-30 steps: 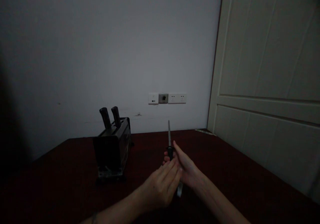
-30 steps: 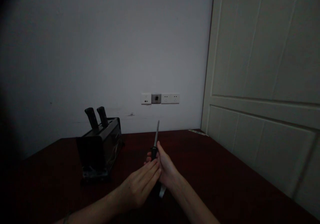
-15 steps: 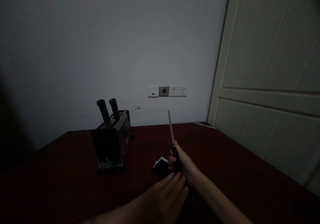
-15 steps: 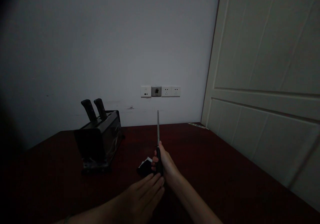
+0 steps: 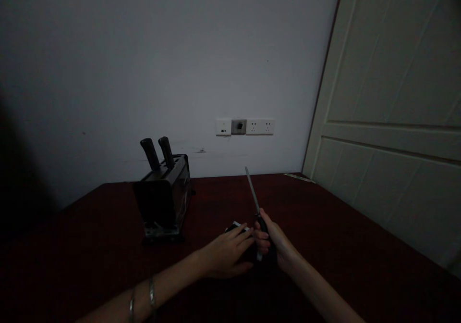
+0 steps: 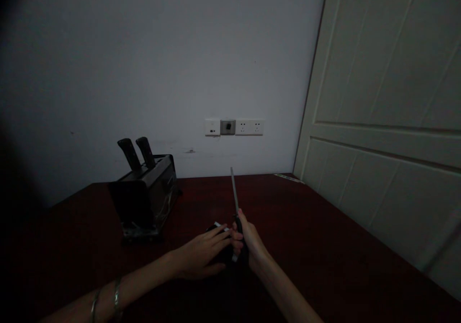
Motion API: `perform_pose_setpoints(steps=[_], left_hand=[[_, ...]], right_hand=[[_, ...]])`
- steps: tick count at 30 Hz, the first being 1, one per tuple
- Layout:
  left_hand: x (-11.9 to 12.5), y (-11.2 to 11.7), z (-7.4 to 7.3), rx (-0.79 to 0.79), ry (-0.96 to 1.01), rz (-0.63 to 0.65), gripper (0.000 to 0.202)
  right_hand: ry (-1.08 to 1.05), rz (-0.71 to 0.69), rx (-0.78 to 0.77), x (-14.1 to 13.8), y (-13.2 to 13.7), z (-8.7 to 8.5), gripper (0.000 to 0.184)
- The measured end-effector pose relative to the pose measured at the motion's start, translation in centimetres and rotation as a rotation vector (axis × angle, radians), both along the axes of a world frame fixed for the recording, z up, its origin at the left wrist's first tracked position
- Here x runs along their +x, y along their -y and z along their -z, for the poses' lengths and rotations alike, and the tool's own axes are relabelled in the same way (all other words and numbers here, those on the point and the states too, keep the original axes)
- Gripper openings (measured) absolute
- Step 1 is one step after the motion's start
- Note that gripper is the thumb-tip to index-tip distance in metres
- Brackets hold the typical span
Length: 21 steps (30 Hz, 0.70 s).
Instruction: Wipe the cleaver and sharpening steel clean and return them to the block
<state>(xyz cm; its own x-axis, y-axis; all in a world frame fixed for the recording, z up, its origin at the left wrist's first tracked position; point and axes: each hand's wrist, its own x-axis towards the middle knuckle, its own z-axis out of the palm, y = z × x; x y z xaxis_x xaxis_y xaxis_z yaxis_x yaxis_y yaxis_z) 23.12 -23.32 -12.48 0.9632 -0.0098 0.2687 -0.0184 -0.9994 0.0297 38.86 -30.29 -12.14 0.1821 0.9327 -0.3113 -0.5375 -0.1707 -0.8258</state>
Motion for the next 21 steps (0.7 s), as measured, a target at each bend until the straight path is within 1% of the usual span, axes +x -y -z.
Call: perform_pose_setpoints(steps=[2, 5, 8, 11, 13, 15, 17, 18, 21], left_hand=[[0.3, -0.5, 0.2, -0.074, -0.050, 0.003, 0.062], [0.9, -1.6, 0.6, -0.173, -0.062, 0.007, 0.066], [1.5, -2.6, 0.9, -0.292, -0.021, 0.037, 0.055], [2.0, -3.4, 1.0, -0.489, 0.038, 0.035, 0.045], [2.5, -3.9, 1.0, -0.638, 0.103, -0.035, 0.038], [2.9, -4.8, 0.9, -0.733, 0.215, -0.155, 0.029], [3.2, -6.0, 0.5, -0.754, 0.363, -0.296, 0.024], [3.4, -6.8, 0.2, -0.745, 0.439, -0.361, 0.025], [3.8, -9.2, -1.6, -0.693, 0.636, -0.495, 0.031]], right_hand=[[0.007, 0.001, -0.019, -0.1, 0.0, 0.0, 0.045], [0.022, -0.013, -0.046, -0.4, 0.0, -0.1, 0.046], [0.035, -0.029, -0.060, -0.5, 0.0, -0.1, 0.047], [0.041, -0.034, -0.068, -0.6, 0.0, 0.1, 0.047], [0.046, -0.033, -0.078, -0.6, 0.0, 0.2, 0.047], [0.052, -0.026, -0.086, -0.6, -0.1, 0.3, 0.047], [0.064, -0.019, -0.094, -0.6, -0.2, 0.3, 0.047], [0.073, -0.015, -0.100, -0.6, -0.2, 0.3, 0.047], [0.113, -0.009, -0.127, -0.8, -0.4, 0.4, 0.047]])
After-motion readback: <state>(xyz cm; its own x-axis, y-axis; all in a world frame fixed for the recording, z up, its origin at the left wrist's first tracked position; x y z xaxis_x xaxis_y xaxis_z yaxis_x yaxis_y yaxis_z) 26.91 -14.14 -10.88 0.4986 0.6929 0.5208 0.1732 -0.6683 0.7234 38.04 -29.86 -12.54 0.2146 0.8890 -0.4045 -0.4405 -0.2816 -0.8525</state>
